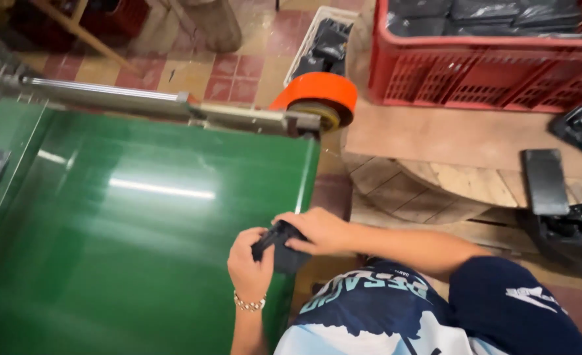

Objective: The person takes plastic bags from a conveyor belt, folds them into small rectangular shapes, and stacks them neatly inside a red plastic crate.

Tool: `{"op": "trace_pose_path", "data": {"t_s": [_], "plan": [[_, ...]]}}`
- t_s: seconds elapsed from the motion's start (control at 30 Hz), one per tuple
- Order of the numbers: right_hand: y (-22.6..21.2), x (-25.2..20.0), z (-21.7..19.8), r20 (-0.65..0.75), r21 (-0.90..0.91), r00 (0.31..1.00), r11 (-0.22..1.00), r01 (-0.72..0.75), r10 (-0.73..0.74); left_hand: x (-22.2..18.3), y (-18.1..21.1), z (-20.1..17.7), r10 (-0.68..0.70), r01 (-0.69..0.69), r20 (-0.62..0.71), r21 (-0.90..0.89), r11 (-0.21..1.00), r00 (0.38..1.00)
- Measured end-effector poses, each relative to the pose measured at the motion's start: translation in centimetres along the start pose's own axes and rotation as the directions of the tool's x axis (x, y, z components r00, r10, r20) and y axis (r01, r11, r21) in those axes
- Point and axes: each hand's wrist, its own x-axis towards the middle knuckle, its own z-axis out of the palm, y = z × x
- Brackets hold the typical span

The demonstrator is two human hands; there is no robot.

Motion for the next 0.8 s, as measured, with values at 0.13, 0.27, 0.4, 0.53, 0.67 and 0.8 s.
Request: {"op": "trace_pose_path", "data": {"t_s": [0.13, 0.27, 0.4, 0.53, 0.67, 0.8], "plan": [[3.9, -3.2, -5.1, -0.112, 0.151, 0.981, 0.979, -0.138, 0.156, 4.5, 4.4, 3.5, 0.075, -0.081, -0.116, -0.052, 0.995, 0.99], [7.4, -5.5, -20.4, -0.38, 0.305, 0.82, 0.895, -0.326, 0.428, 5.1, 4.6, 6.1, 0.088, -0.096, -0.233, -0.023, 0.995, 0.968], [17.3, -10.6, -34.2, -0.795, 0.234, 0.364, 0.8, -0.553, 0.485, 3.2, 2.5, 8.8, -0.187, 0.172, -0.143, -0.109, 0.979, 0.972], [26.9, -16.2, -43.6, -0.781, 0.406, 0.28, 0.795, -0.451, 0.558, 1.2, 1.7, 11.6, -0.349, 0.351, -0.182, -0.025, 0.936, 0.919], [34.4, -18.5, -45.3, -0.547, 0.604, 0.16, 0.519, -0.604, 0.822, 0.6, 2.5, 13.4, -0.403, 0.408, -0.239, -0.032, 0.913, 0.883], [37.8, -18.4, -44.6, -0.095, 0.704, -0.055, 0.028, -0.709, 0.994, 0.4, 2.5, 14.0, -0.533, 0.543, -0.168, 0.02, 0.84, 0.83]]}}
